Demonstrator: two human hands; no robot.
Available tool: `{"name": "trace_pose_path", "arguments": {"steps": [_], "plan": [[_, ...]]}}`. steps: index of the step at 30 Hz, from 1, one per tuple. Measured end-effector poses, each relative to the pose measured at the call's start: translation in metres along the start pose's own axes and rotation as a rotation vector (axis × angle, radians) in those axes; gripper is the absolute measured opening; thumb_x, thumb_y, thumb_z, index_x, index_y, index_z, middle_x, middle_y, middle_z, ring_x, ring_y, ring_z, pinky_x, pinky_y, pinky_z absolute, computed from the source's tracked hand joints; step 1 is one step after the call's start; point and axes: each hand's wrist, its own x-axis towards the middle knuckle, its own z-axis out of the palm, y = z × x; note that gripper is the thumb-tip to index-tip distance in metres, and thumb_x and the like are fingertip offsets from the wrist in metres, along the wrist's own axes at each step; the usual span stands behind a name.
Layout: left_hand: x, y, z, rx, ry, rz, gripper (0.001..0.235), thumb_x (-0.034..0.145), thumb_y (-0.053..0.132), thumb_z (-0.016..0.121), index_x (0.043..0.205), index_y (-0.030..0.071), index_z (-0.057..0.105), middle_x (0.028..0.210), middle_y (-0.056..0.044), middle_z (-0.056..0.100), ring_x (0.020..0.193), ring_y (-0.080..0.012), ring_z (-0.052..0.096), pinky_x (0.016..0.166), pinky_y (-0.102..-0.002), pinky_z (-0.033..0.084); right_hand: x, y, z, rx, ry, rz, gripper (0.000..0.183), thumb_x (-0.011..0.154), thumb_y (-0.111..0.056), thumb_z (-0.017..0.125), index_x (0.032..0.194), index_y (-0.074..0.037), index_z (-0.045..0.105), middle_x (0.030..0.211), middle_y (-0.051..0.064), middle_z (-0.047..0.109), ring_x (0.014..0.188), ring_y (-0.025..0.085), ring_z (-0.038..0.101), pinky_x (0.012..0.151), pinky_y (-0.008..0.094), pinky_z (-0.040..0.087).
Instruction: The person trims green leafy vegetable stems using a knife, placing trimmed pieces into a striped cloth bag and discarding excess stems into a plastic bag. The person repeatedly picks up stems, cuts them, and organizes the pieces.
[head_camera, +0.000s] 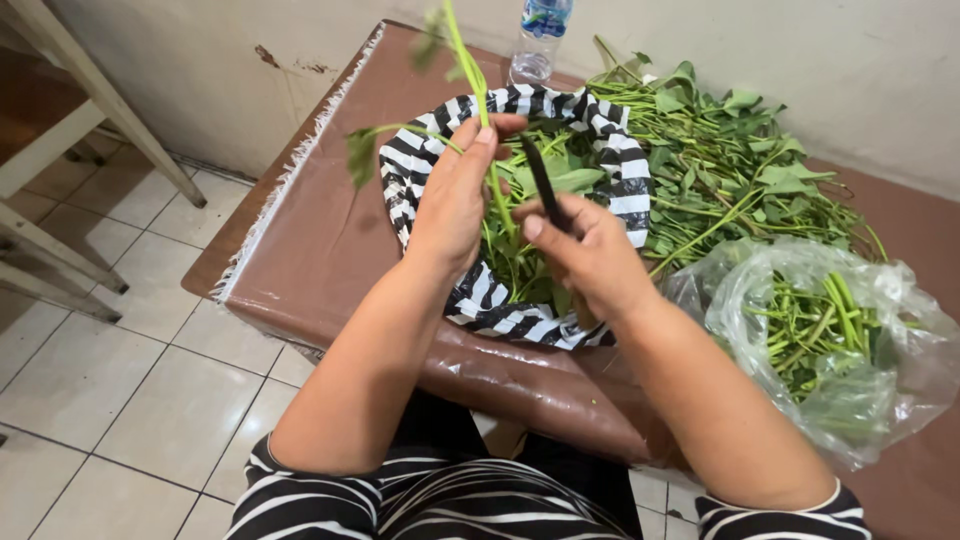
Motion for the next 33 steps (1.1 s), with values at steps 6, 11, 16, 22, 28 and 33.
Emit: {"name": "trace_pose_path", "arguments": {"steps": [6, 11, 16, 22, 28, 33], "plan": [[-0.01, 0.006, 0.009, -0.007, -0.038, -0.063, 0.04, 0.109, 0.02, 0.056, 0.145, 0.004, 0.058, 0.098, 0.0, 0.055, 0.092, -0.0091, 0.052, 0.083, -0.023, 0.047, -0.003, 0.016, -0.002, 0.013, 0.089, -0.074, 0.019, 0.097, -0.013, 0.075, 0.112, -0.002, 0.072, 0.079, -0.005, 0.061, 0.058, 0.0, 0.045, 0.05, 0.018, 0.031], [-0.028, 0.012, 0.004, -0.008, -0.105, -0.068, 0.056, 0.099, 0.009, 0.065, 0.152, 0.002, 0.046, 0.102, 0.002, 0.059, 0.097, -0.0095, 0.06, 0.09, -0.026, 0.052, -0.014, 0.015, -0.004, -0.088, 0.112, -0.134, 0.024, 0.099, -0.018, 0.07, 0.117, -0.001, 0.067, 0.083, -0.002, 0.063, 0.059, 0.001, 0.047, 0.051, 0.019, 0.035], [-0.035, 0.013, -0.003, -0.43, 0.041, -0.182, 0.058, 0.1, 0.009, 0.065, 0.152, 0.001, 0.042, 0.099, -0.005, 0.067, 0.095, -0.0138, 0.066, 0.087, -0.032, 0.059, -0.029, -0.002, -0.013, 0.112, -0.202, -0.167, 0.045, 0.106, -0.034, 0.046, 0.143, -0.007, 0.049, 0.094, 0.006, 0.064, 0.057, 0.004, 0.044, 0.052, 0.017, 0.035], [-0.038, 0.004, -0.009, -0.637, 0.079, -0.181, 0.053, 0.103, 0.008, 0.063, 0.151, 0.002, 0.043, 0.1, -0.004, 0.067, 0.092, -0.0127, 0.068, 0.083, -0.026, 0.06, -0.041, -0.006, -0.007, -0.036, -0.278, -0.192, 0.05, 0.111, -0.027, 0.046, 0.155, -0.005, 0.042, 0.095, 0.008, 0.06, 0.061, 0.004, 0.041, 0.056, 0.017, 0.036], [-0.043, 0.0, -0.006, -0.651, 0.068, -0.208, 0.054, 0.103, 0.01, 0.064, 0.152, 0.003, 0.044, 0.098, -0.003, 0.067, 0.09, -0.0102, 0.068, 0.079, -0.021, 0.058, -0.044, -0.007, -0.004, -0.046, -0.273, -0.194, 0.047, 0.112, -0.024, 0.046, 0.155, -0.005, 0.044, 0.093, 0.008, 0.059, 0.063, 0.004, 0.041, 0.057, 0.017, 0.035], [-0.044, 0.001, -0.003, -0.656, 0.052, -0.215, 0.052, 0.104, 0.012, 0.064, 0.151, 0.004, 0.044, 0.098, -0.003, 0.067, 0.087, -0.0096, 0.068, 0.078, -0.02, 0.058, -0.043, -0.006, -0.002, -0.017, -0.269, -0.21, 0.046, 0.113, -0.022, 0.047, 0.155, -0.006, 0.043, 0.092, 0.006, 0.056, 0.067, 0.005, 0.043, 0.057, 0.017, 0.034]]}}
